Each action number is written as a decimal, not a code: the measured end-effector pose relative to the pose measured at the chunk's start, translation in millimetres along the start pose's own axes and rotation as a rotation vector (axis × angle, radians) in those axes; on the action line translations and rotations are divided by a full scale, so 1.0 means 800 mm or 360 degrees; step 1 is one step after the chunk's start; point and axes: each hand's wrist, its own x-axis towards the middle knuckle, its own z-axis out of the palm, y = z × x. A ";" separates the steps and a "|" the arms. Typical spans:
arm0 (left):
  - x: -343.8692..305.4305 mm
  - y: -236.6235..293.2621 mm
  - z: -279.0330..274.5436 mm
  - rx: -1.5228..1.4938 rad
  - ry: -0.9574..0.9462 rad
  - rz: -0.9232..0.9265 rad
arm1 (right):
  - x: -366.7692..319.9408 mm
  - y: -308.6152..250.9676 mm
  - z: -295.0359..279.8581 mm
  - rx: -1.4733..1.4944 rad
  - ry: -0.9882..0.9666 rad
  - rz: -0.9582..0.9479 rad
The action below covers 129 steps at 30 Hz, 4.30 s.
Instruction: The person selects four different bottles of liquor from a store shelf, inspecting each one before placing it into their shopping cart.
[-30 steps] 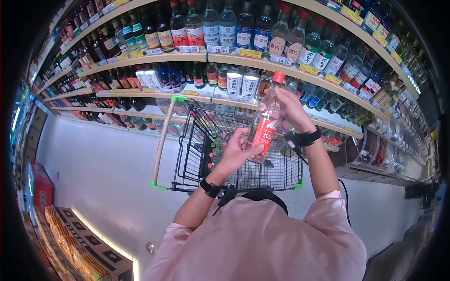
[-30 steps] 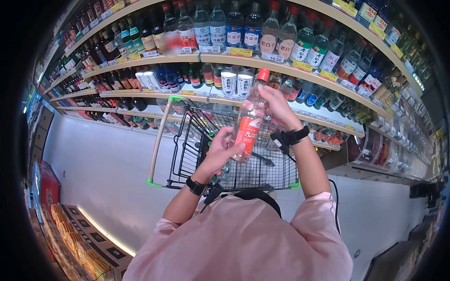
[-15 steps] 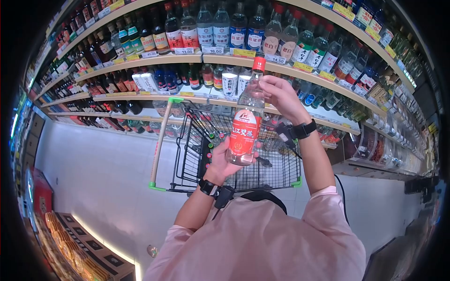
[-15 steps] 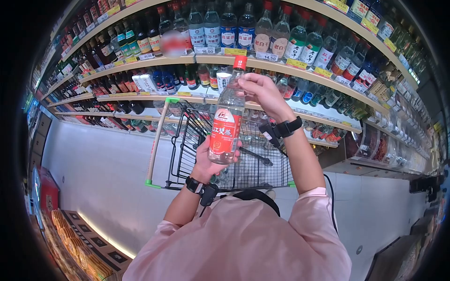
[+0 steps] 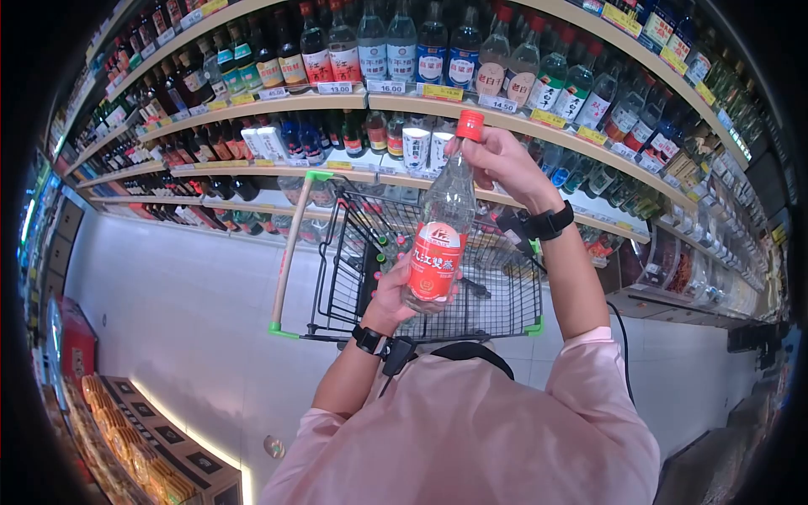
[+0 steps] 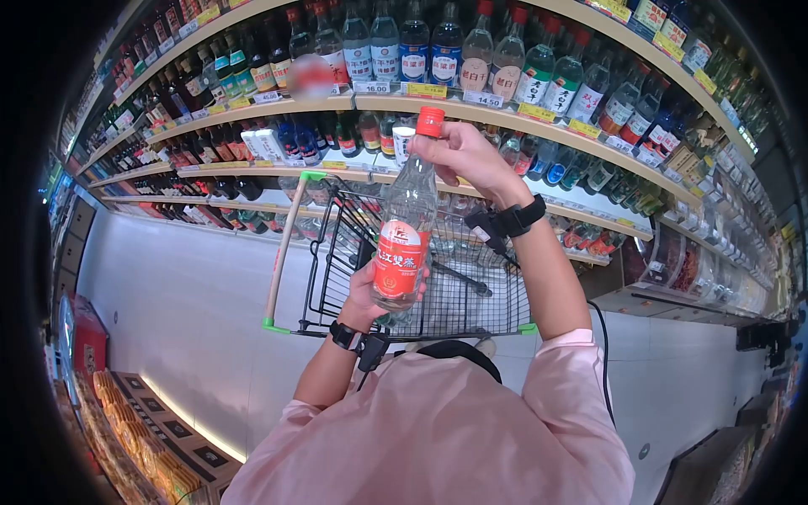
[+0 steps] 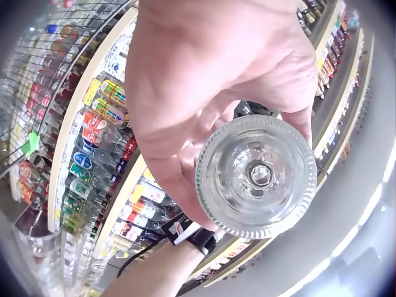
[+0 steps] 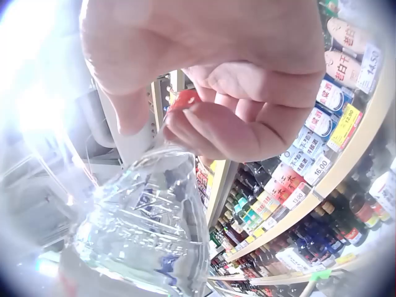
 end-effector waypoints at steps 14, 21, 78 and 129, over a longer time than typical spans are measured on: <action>-0.011 0.015 -0.001 0.1959 0.0530 0.0509 | -0.056 0.000 0.045 -0.0943 -0.0250 -0.0658; 0.009 -0.012 0.016 0.2459 0.0959 0.0675 | -0.060 0.009 0.044 -0.0901 -0.0177 -0.0592; -0.207 -0.054 -0.043 0.1718 0.2023 -0.0267 | -0.002 0.616 0.074 -0.1230 0.0215 0.1076; -0.046 -0.023 -0.064 0.1315 0.1128 -0.0091 | -0.235 0.519 -0.060 -0.0105 0.0740 0.1268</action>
